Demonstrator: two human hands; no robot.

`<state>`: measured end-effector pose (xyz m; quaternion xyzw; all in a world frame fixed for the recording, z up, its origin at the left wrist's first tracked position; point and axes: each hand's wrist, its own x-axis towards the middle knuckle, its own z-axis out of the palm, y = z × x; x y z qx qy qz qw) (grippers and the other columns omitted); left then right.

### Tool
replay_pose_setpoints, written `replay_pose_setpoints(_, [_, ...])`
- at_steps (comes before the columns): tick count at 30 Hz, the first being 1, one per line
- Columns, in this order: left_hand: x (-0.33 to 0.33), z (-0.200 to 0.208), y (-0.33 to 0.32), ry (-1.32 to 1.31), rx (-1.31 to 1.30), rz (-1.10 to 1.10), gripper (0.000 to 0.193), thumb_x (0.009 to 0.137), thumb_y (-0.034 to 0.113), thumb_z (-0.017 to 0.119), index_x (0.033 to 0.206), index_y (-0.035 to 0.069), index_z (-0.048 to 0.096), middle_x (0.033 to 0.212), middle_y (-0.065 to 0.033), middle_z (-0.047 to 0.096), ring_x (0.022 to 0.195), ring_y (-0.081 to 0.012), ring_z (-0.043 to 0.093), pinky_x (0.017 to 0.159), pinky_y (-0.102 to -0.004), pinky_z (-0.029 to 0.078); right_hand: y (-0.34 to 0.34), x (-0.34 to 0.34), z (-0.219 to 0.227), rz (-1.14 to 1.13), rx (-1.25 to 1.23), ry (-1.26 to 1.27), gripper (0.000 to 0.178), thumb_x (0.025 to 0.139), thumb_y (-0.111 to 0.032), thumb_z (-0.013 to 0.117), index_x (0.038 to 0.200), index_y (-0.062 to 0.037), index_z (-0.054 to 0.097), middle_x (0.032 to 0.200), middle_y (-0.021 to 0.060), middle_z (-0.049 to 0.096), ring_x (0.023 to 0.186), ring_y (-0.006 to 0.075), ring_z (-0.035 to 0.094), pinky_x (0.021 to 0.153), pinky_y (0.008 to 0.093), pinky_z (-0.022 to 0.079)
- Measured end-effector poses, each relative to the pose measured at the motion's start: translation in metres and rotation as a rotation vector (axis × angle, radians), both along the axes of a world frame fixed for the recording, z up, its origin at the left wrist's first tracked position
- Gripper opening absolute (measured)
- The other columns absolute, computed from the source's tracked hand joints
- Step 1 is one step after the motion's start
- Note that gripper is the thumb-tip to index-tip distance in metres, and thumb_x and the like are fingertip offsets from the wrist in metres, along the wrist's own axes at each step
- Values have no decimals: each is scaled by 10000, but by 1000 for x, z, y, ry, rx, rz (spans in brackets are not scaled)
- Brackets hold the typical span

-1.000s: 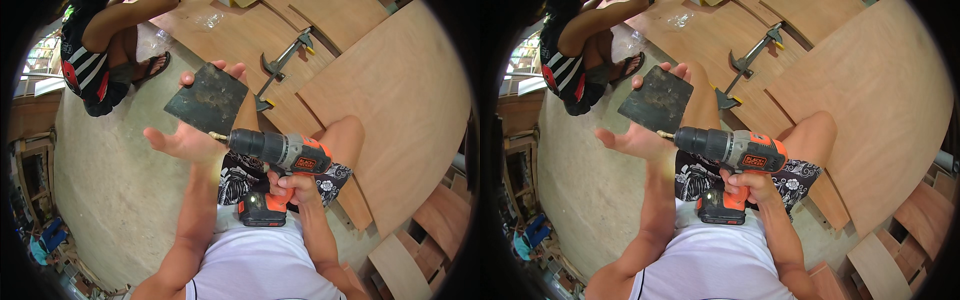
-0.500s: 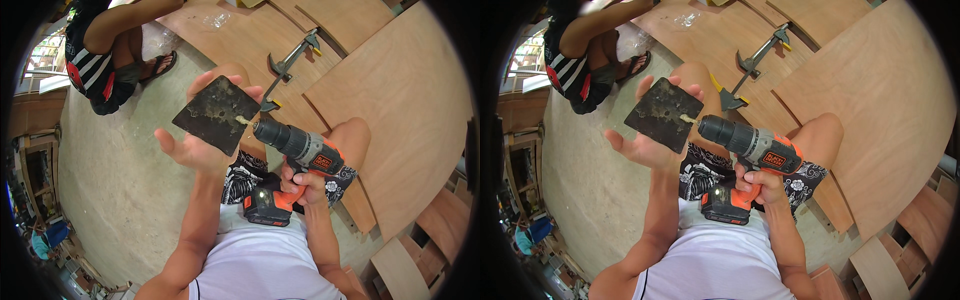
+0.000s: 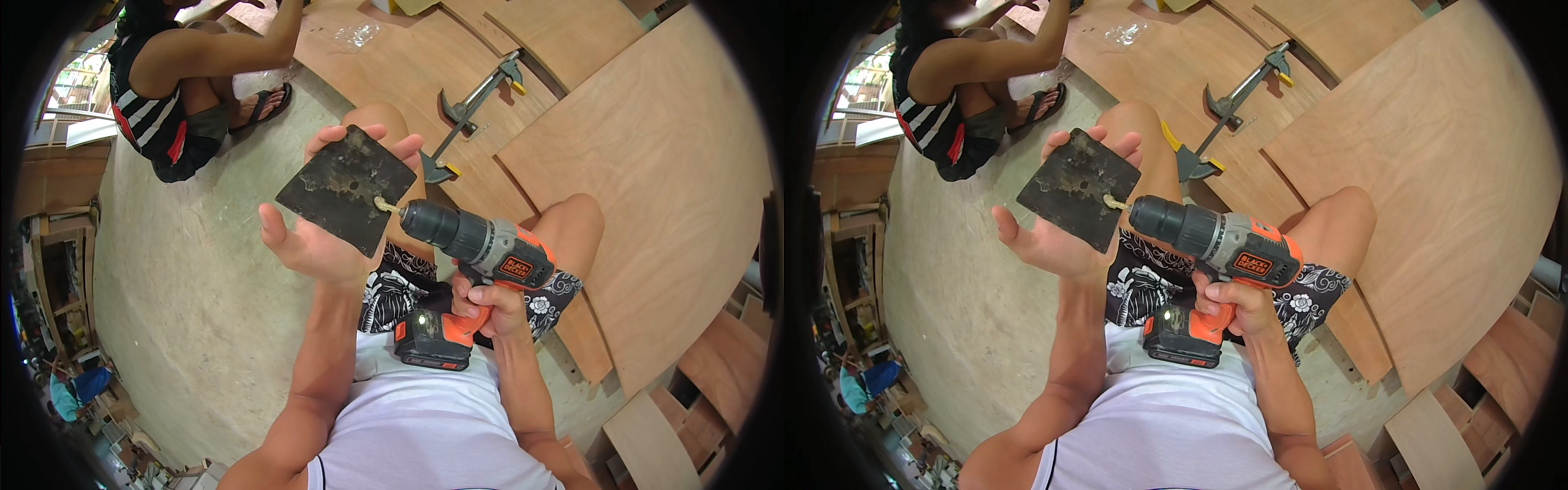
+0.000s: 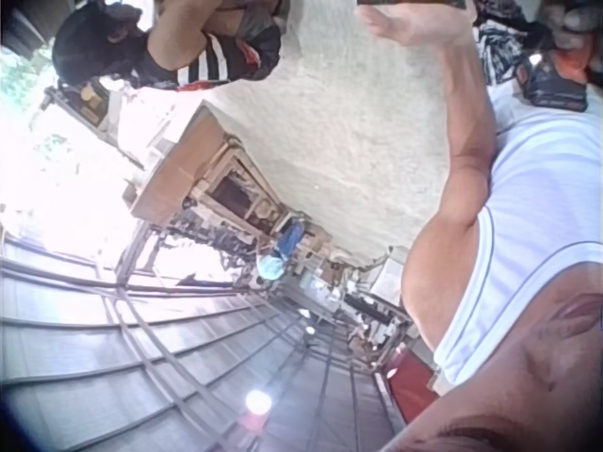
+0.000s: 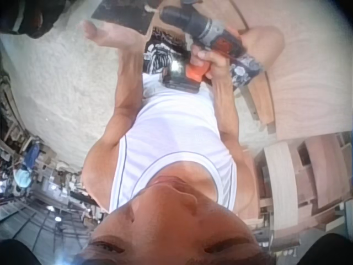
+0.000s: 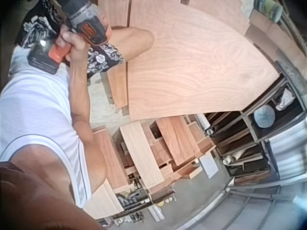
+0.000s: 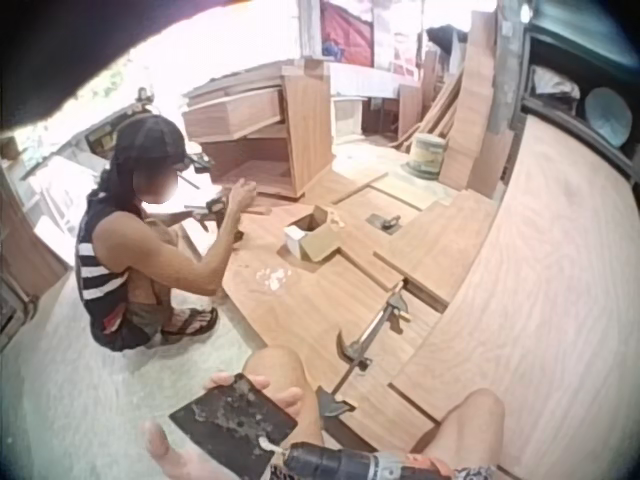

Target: The person drills a hole into a small dark metal plate using a cordless drill, then uses a lighter to heat the drilled area. The person inspects the plate after heating.

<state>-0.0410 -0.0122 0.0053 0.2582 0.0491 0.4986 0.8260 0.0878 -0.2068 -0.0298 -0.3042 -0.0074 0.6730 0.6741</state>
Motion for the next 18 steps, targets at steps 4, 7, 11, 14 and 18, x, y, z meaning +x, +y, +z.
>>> replay_pose_setpoints(4, [0,0,-3,47,6,38,995,865,818,469,1475,32,449,1443,-266,514,1310,-572,517,1141,-639,375,0,0,1,-7,-16,-20,450,772,-25,693,1211,39,620,804,88,618,552,134,527,520,279,463])
replay_pose_setpoints(7, [-1,-2,-1,78,55,45,993,868,814,460,1476,29,445,1436,-266,520,1306,-572,522,1142,-634,374,0,0,1,-3,-13,-15,456,771,-21,690,1216,38,616,812,93,624,556,135,532,523,276,466])
replay_pose_setpoints(11, [0,-6,-1,115,76,51,982,882,802,442,1473,18,443,1431,-267,525,1317,-570,516,1151,-626,371,1,-1,1,-23,-12,-10,472,775,-12,683,1238,36,603,844,101,635,566,134,536,530,273,474])
replay_pose_setpoints(14, [5,-2,-5,139,-18,50,951,915,780,418,1472,9,440,1438,-268,522,1330,-575,505,1166,-628,361,-2,-1,-5,-51,-7,-29,531,781,-33,686,1297,32,584,895,98,648,548,136,546,501,271,449])
replay_pose_setpoints(18, [8,-5,-8,179,-91,4,750,1041,610,370,1477,3,432,1468,-275,502,1344,-567,497,1167,-616,382,-2,0,-6,-27,-15,8,530,783,-35,686,1299,31,581,901,95,644,568,139,550,529,271,458])
